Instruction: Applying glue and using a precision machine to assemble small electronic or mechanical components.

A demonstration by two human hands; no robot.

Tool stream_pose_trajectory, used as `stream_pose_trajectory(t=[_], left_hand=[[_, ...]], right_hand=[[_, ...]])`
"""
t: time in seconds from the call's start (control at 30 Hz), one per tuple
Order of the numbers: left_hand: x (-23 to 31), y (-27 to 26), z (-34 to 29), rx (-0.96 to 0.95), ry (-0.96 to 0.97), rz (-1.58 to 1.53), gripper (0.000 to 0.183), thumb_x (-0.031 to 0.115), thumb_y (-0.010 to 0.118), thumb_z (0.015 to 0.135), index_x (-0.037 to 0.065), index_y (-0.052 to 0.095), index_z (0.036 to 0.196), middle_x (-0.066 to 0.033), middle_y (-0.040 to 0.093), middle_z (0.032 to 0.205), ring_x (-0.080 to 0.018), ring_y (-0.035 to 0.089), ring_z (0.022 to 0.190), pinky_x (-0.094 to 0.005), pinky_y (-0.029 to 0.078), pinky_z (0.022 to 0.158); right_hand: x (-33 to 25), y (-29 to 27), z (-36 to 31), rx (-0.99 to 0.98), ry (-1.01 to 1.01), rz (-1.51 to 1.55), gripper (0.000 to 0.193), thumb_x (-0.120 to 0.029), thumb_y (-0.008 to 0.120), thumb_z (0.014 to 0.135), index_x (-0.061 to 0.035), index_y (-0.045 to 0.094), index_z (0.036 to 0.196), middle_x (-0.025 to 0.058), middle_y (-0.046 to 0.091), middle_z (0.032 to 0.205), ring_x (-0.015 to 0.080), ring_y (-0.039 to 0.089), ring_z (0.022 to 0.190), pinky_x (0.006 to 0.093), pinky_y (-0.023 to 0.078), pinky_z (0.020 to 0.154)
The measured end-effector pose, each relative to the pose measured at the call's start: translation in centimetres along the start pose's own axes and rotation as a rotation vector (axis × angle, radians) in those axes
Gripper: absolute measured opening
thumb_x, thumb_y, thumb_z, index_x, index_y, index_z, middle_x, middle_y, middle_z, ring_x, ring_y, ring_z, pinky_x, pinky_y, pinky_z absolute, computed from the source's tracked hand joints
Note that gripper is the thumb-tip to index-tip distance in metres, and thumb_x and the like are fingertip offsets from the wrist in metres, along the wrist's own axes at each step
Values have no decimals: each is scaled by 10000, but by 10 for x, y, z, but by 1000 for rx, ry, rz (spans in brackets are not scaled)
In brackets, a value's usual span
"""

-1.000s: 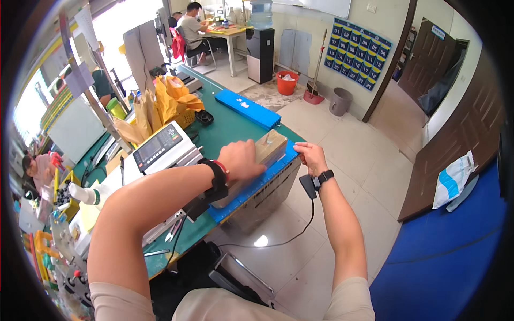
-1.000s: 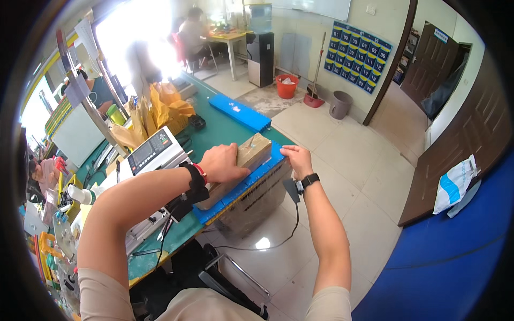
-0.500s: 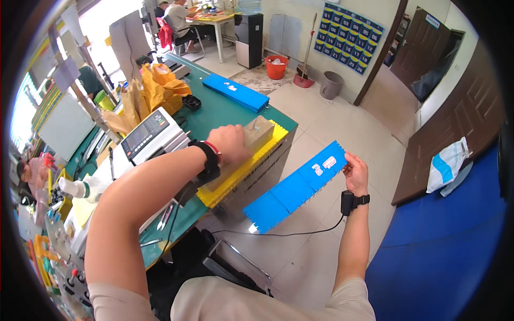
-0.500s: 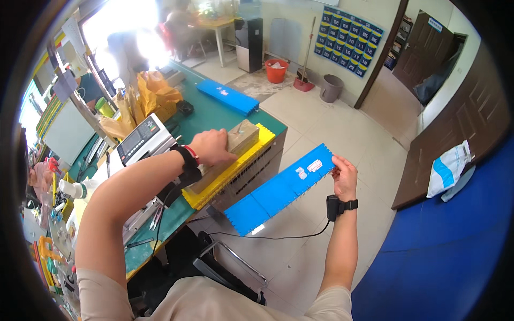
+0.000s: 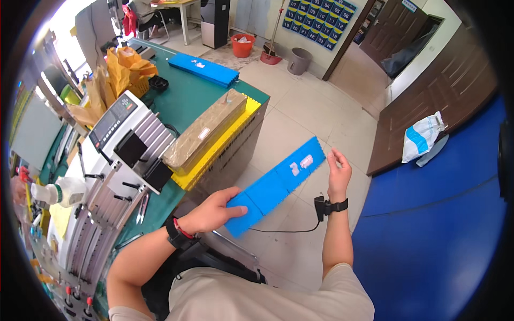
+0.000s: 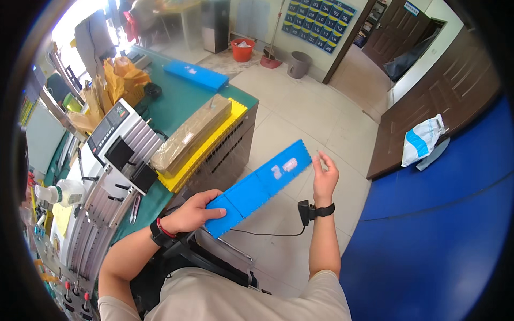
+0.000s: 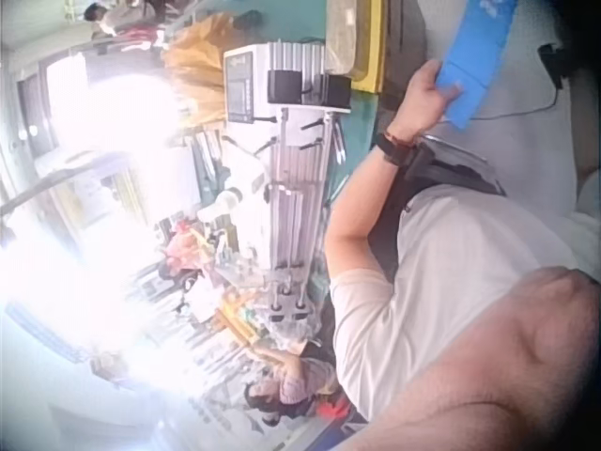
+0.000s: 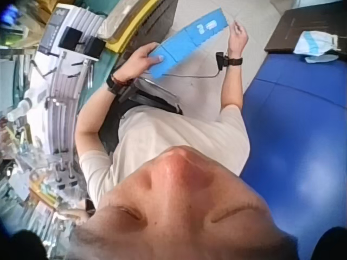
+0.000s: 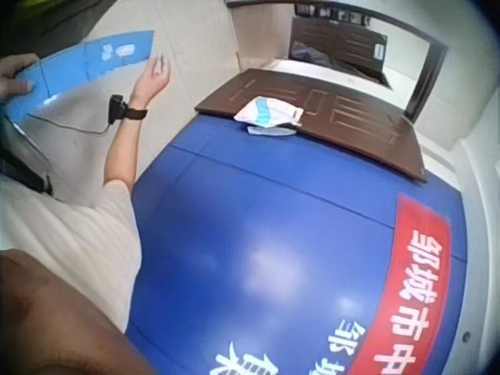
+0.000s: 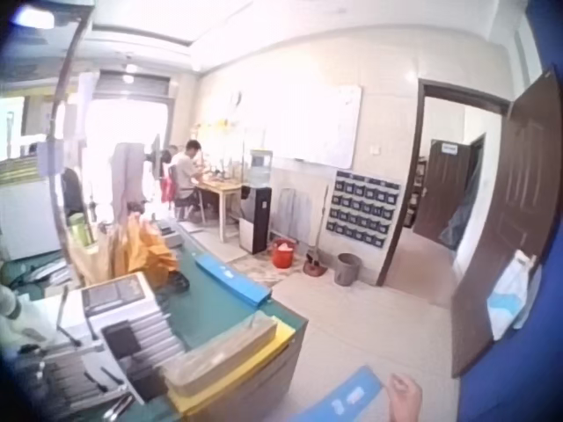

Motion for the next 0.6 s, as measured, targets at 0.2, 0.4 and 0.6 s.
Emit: stream_pose_trajectory(t=[0.2,0.4,0.6], left_hand=[[14,17,-25,243,163,705,304,181,725,1011,9,606,1232,-249,709,1044,-444,718,958,-488,580,849],[5,40,-49,319,385,682,625,408,672,1057,22,530,1528,-228,689,1322,-427,658,1226,-502,530,1046],[-70,21,-72,294,355,901,585,455,657,1065,-1,628,1430,-252,606,1508,-440,522,1459,-526,442,1199]], right_hand=[[-123,87,-121,-606,-120,-298,293,-197,729,1029,-53,760,1282,150,793,1058,215,719,830,386,555,762],[-72,91,-125,-654,-165,-593,334,-356,748,986,-25,787,967,213,744,796,373,752,740,413,587,695],[83,-76,-76,-521,282,-791,233,-242,791,787,-13,797,826,147,751,711,282,768,714,398,611,708]])
Point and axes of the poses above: each hand's wrist, its own z-axis towards the middle knuckle, its own y-axis out of the palm, x = y × z, the point moved 9 cm from there along z, towards the middle knuckle
